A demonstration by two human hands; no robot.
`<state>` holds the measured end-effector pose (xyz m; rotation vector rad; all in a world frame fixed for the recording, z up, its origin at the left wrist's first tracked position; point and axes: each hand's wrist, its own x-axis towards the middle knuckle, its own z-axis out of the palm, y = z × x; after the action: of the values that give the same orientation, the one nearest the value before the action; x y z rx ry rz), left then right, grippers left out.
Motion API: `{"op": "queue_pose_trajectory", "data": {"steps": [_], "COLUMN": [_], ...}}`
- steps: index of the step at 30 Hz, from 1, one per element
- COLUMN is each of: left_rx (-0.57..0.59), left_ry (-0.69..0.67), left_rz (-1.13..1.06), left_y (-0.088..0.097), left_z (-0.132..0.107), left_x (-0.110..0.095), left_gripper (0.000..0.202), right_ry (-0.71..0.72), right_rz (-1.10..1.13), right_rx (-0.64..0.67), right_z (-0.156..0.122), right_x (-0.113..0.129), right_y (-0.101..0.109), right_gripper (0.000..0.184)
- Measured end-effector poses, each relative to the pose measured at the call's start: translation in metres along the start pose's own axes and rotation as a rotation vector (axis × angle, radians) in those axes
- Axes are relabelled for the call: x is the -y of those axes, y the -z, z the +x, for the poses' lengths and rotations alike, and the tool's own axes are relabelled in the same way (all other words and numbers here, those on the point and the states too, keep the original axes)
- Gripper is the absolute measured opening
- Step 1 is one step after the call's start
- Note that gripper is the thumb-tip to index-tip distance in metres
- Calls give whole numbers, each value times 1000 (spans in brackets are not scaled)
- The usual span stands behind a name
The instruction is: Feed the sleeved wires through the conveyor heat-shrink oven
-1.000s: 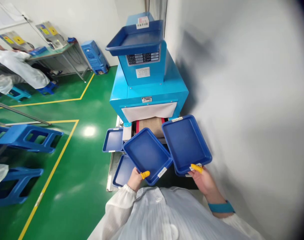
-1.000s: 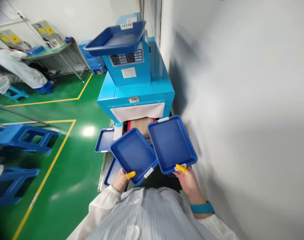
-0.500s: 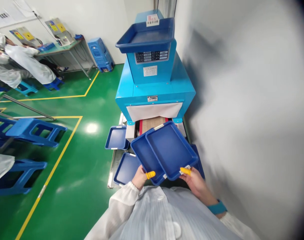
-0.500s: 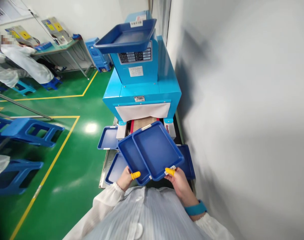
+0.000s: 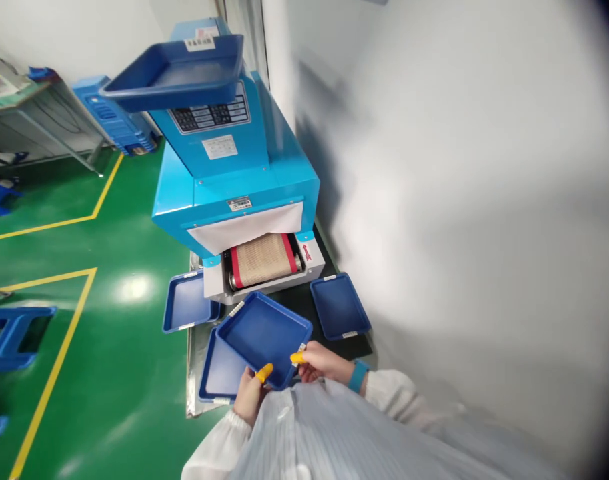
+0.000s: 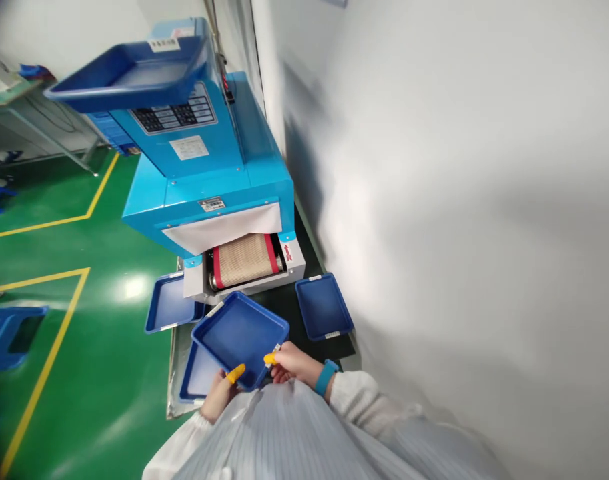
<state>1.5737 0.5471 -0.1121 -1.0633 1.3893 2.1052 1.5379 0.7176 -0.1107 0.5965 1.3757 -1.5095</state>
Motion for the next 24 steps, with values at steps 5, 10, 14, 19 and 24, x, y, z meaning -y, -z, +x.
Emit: {"op": "queue_pose_trajectory", "data": {"steps": [5,10,14,19,24], "left_rx": [-369,-478,-536,-588,-612], "left_ry": [108,121,127,130,90], "left_rz": [127,194,244,329,376], "left_y": [14,39,52,52,60], "left_z": [20,25,24,24,27], "left_x": [9,19,24,29,36], "left_gripper": [16,17,18,15,16], "right_ry": [-57,-146,-175,-167,-98], "right_rz": [-38,507,580,640,683], "right_rx": [100,-509,-654,-739,-831], "right_z": [37,63,79,107,120], "right_x": [-18,-60,-85,-93,-100], "right_y": [37,113,143,146,145], "right_gripper": [18,15,15,18,20]}}
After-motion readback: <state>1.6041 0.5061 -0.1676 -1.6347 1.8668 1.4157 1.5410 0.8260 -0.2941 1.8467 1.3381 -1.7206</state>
